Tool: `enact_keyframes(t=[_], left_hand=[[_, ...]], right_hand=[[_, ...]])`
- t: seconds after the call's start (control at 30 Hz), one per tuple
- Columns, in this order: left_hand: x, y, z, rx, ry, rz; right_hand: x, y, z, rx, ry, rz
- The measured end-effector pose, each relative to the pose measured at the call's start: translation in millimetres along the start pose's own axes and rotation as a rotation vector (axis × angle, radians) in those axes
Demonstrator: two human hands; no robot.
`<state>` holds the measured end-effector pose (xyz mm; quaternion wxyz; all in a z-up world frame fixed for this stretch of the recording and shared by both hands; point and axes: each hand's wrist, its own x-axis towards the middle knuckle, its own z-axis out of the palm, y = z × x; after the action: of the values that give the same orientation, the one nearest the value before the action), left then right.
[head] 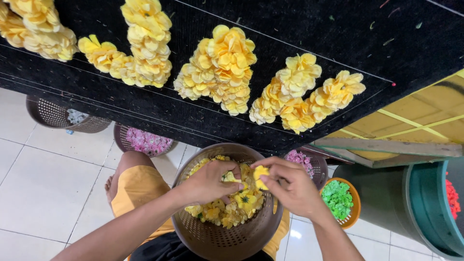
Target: The person arranges flower petals on a black surface to form letters by hand, taking petals from a colander on their lap and placing them on the board.
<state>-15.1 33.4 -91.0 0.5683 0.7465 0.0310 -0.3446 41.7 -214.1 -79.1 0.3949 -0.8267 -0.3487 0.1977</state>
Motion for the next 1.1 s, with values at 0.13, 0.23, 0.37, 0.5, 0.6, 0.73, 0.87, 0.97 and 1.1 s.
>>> enact_keyframes(t=[0.13, 0.23, 0.37, 0.5, 0.6, 0.73, 0.87, 0.97, 1.1], left_hand=[[-11, 12, -7, -0.207, -0.002, -0.011], [-19, 21, -10, -0.296, -0.010, 0.049], [-31, 37, -14, -0.223, 0.015, 0.048], [-39, 50, -14, -0.332, 0.002, 0.010], [-38, 47, -12, -0.399, 0.031, 0.161], [-37, 44, -7, -0.519, 0.080, 0.320], [-35, 43, 0, -0.763, 0.084, 0.478], [-32, 41, 4, -0.950, 0.133, 0.471], [-20, 32, 6, -1.077, 0.031, 0.471]], right_hand=[[2, -33, -34, 0.074, 0.190, -0.120], [2, -46, -53, 0.073, 0.256, -0.147], [24, -51, -77, 0.028, 0.397, -0.511], [40, -80, -84, -0.218, 0.515, -0.480], [47, -88, -82, -0.370, 0.536, -0.294], [60, -89, -74, -0.427, 0.608, -0.165], [60, -78, -78, -0.537, 0.692, -0.148], [32, -80, -80, -0.454, 0.465, -0.263], [16, -92, -68, -0.222, 0.104, -0.323]])
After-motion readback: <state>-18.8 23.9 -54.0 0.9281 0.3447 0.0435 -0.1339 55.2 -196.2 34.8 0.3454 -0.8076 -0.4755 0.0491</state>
